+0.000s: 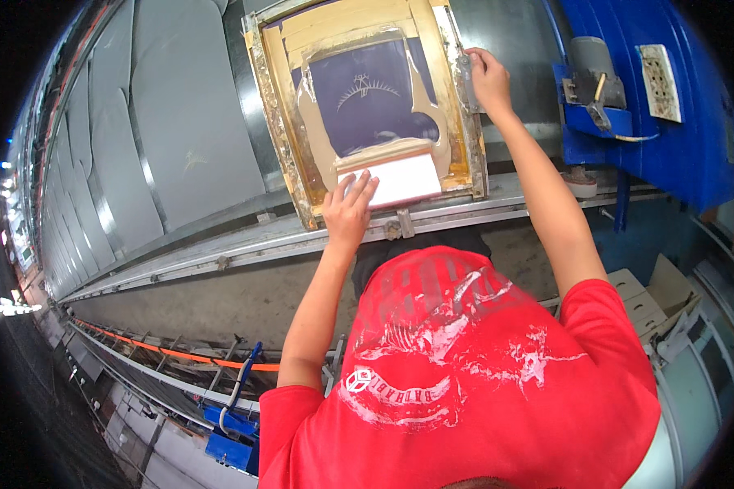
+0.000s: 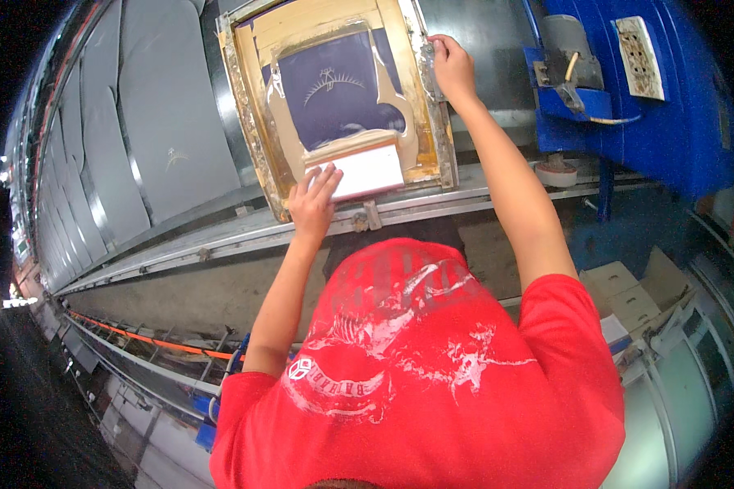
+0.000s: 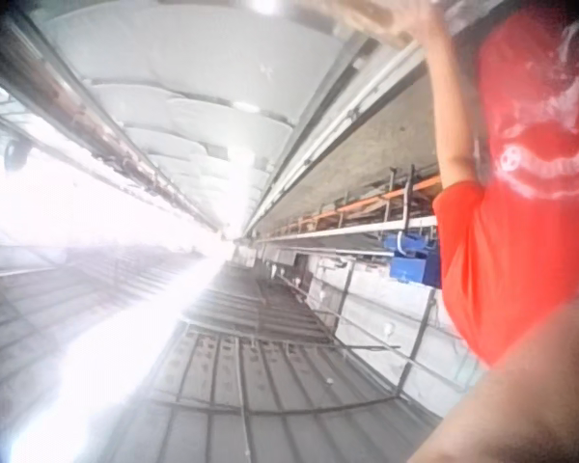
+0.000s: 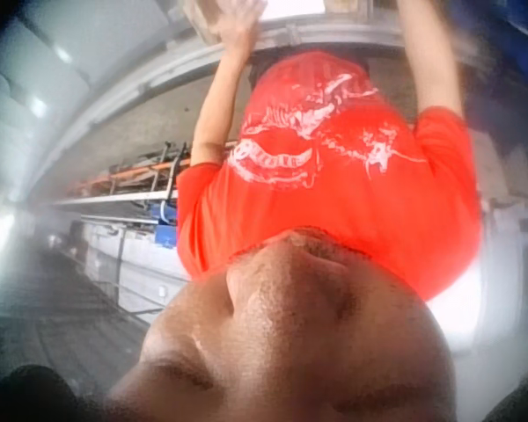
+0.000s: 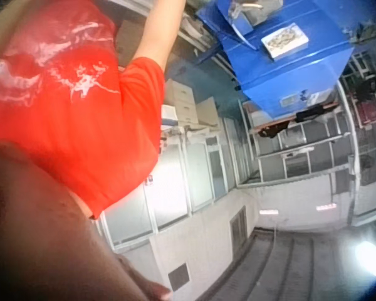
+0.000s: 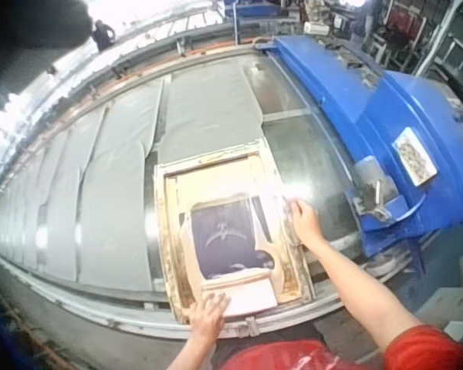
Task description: The person repeatedly places a white rectangular object onto a screen printing frame and uses a squeegee to pull purple ink across the mesh. The person lifts the frame, moves to a workbench, and pours liquid from a bottle onto the screen before returning to the press to continue printing.
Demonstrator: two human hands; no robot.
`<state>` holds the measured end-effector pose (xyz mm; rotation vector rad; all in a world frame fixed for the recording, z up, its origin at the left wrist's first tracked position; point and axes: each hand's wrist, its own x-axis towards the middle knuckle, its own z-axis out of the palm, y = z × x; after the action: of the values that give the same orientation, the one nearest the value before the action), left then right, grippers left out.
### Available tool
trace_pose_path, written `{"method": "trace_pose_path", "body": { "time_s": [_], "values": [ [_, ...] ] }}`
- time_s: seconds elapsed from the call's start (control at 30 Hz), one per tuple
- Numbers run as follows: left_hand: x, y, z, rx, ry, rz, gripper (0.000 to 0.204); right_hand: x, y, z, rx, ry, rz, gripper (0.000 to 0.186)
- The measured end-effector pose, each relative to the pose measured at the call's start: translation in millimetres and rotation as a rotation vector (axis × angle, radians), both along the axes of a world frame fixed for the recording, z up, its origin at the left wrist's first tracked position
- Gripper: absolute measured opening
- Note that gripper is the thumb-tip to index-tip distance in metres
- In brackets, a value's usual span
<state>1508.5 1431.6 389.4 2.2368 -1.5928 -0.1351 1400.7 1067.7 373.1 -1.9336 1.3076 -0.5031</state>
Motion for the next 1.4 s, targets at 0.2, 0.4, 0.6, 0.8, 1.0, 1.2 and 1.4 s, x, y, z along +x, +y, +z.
{"method": "trace_pose_path", "body": {
  "time_s": [0.2,0.4,0.6,0.8,1.0,1.2,1.4],
  "values": [
    [90.6,-92.6,-16.9,-0.097,-0.058,0.073,0.057,7.4,-15.7,36.6,-0.311,0.394,0.332,0.038],
    [184.9,-169.5,22.4,0.148,0.272,0.174,0.041,108.4,2.6,95.5,-0.416,0.318,0.841,0.055],
    [169.3,-163.8,6.9,0.008,0.187,0.122,0.042,98.5,25.9,46.9,-0.395,0.335,0.757,0.040],
    [88.6,-82.3,6.1,0.032,0.111,0.072,0.046,17.5,104.5,49.5,-0.246,0.189,0.739,0.050],
    [96.8,-87.2,22.6,0.011,0.210,0.076,0.047,25.6,96.4,65.3,-0.242,0.182,0.745,0.049],
    [189.9,-179.0,8.7,0.007,0.218,0.095,0.044,111.0,4.6,47.5,-0.355,0.137,0.696,0.040],
    [155.9,-157.0,15.7,0.101,0.234,0.112,0.041,72.3,35.0,36.1,-0.263,0.125,0.684,0.042]
  ]
}}
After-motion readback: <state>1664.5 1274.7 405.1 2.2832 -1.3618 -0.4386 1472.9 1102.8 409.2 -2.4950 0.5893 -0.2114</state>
